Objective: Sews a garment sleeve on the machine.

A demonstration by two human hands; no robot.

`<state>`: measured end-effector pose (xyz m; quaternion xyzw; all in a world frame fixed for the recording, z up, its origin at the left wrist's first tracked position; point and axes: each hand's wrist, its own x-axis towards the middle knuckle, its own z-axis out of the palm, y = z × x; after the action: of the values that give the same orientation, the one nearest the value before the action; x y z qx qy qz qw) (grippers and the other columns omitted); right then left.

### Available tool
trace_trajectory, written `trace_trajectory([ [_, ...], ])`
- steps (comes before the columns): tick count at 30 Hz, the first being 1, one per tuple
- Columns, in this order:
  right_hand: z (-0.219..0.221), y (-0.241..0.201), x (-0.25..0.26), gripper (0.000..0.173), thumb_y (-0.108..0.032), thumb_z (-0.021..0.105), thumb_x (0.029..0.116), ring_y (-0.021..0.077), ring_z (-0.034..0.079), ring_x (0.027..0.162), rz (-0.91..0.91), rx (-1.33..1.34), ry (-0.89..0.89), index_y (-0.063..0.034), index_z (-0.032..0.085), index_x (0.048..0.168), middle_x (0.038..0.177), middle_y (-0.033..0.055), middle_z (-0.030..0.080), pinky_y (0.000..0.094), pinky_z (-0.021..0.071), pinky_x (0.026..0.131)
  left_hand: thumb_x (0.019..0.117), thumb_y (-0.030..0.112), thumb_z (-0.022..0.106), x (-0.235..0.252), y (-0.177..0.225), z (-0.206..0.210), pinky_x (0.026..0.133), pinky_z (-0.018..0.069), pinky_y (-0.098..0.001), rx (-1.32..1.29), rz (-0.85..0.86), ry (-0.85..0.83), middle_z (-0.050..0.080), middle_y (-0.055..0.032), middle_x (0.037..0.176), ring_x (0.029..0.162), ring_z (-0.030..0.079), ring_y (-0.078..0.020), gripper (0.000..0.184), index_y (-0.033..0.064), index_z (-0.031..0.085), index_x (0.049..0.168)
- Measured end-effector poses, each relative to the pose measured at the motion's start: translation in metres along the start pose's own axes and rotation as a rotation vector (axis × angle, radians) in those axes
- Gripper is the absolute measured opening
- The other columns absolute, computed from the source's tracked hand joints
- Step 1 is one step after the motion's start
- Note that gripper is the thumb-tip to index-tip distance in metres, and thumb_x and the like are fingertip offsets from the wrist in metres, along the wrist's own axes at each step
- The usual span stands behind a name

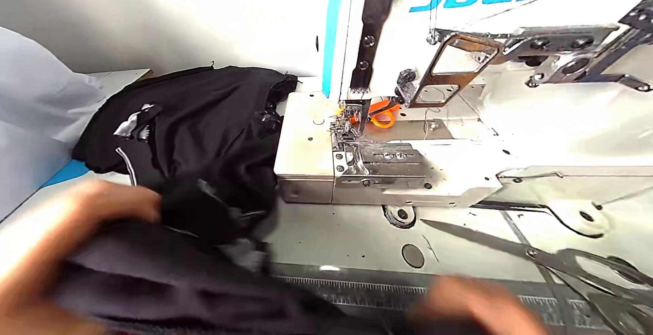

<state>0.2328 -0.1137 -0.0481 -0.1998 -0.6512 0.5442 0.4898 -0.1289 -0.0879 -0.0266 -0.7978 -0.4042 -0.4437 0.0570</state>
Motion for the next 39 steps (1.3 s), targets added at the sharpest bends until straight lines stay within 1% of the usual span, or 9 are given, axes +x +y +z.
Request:
trace_trajectory([
  [2,0.01,0.019,0.01,0.01,-0.009,0.065,0.0977,-0.0098,0.063,0.088,0.041,-0.077,0.134,-0.0043,0.068,0.106,0.094,-0.0113,0.071,0.0136,0.0538,0.079,0.098,0.016,0.06,0.041,-0.02,-0.001,0.08,0.0513,-0.0231,0.273,0.127,0.168,0.065,-0.0099,0.09,0.087,0.063,-0.01,0.018,-0.0015,0.063,0.096],
  [4,0.018,0.045,0.024,0.014,-0.008,0.069,0.0949,-0.0059,0.066,0.087,0.045,-0.049,0.203,-0.0021,0.068,0.107,0.095,-0.0081,0.072,0.0161,0.0572,0.077,0.0992,0.01,0.055,0.099,-0.044,0.013,0.08,0.0484,-0.0518,0.52,0.307,0.145,0.066,-0.029,0.092,0.087,0.064,-0.0415,0.02,-0.0077,0.063,0.101],
  [7,0.022,0.071,0.045,0.013,-0.006,0.071,0.0923,0.0023,0.072,0.089,0.136,0.09,0.298,-0.0025,0.07,0.105,0.095,-0.0016,0.075,0.0222,0.0609,0.082,0.0927,0.0,0.062,0.137,-0.015,0.04,0.104,0.0355,-0.0748,0.527,0.178,-0.17,0.054,-0.0379,0.135,0.126,0.049,-0.0625,0.038,-0.0067,0.059,0.13],
  [11,0.019,0.081,0.051,0.017,-0.003,0.074,0.0901,0.0049,0.072,0.089,0.24,0.19,0.294,-0.0012,0.068,0.106,0.096,0.0012,0.075,0.023,0.0613,0.082,0.0998,0.028,0.065,0.047,0.05,0.084,0.077,0.0568,-0.0307,0.155,-0.008,-0.094,0.069,-0.0058,0.098,0.089,0.067,-0.0137,0.021,0.0081,0.065,0.105],
  [17,0.023,0.084,0.037,0.018,-0.007,0.081,0.0837,-0.001,0.069,0.085,0.191,0.208,0.227,-0.0068,0.067,0.094,0.089,-0.0047,0.072,0.0172,0.0584,0.079,0.0913,0.024,0.074,-0.051,0.086,0.153,0.083,0.0502,-0.0101,-0.168,-0.29,0.071,0.063,-0.0044,0.096,0.093,0.062,0.0002,0.026,0.0068,0.056,0.1],
  [23,0.008,0.088,0.033,0.023,-0.022,0.086,0.0807,-0.0019,0.067,0.081,-0.005,-0.105,0.307,-0.01,0.066,0.082,0.081,-0.0048,0.07,0.0142,0.0564,0.075,0.0972,0.025,0.072,-0.053,0.079,0.14,0.086,0.0555,-0.0144,-0.366,-0.314,0.113,0.07,0.008,0.099,0.099,0.066,0.0026,0.014,0.0141,0.064,0.093],
  [32,0.023,0.101,0.028,0.012,-0.006,0.068,0.0857,0.0002,0.062,0.091,-0.318,-0.727,0.478,-0.0109,0.058,0.091,0.092,0.0017,0.063,0.0084,0.0501,0.08,0.0978,0.013,0.057,-0.053,0.073,0.106,0.096,0.0488,-0.0128,-0.097,-0.257,0.344,0.066,0.0189,0.115,0.112,0.06,0.0057,0.019,0.0249,0.067,0.109],
  [36,0.023,0.112,0.02,0.012,-0.008,0.07,0.0862,0.0024,0.061,0.091,-0.288,-0.813,0.442,-0.0103,0.064,0.096,0.098,0.0045,0.065,0.0086,0.0492,0.082,0.1033,0.016,0.059,-0.046,0.084,0.105,0.089,0.0571,-0.0171,-0.743,-0.462,0.641,0.075,0.01,0.107,0.1,0.07,-0.0009,0.021,0.0228,0.077,0.109],
  [39,0.013,0.111,0.019,0.013,-0.007,0.071,0.0866,0.0021,0.069,0.093,-0.22,-0.477,0.531,-0.0143,0.071,0.097,0.098,-0.003,0.072,0.0167,0.0583,0.082,0.1018,0.015,0.06,-0.048,0.087,0.101,0.087,0.0574,-0.0173,-0.897,-0.584,0.584,0.077,0.0074,0.103,0.096,0.071,-0.0012,0.021,0.0221,0.08,0.105],
])
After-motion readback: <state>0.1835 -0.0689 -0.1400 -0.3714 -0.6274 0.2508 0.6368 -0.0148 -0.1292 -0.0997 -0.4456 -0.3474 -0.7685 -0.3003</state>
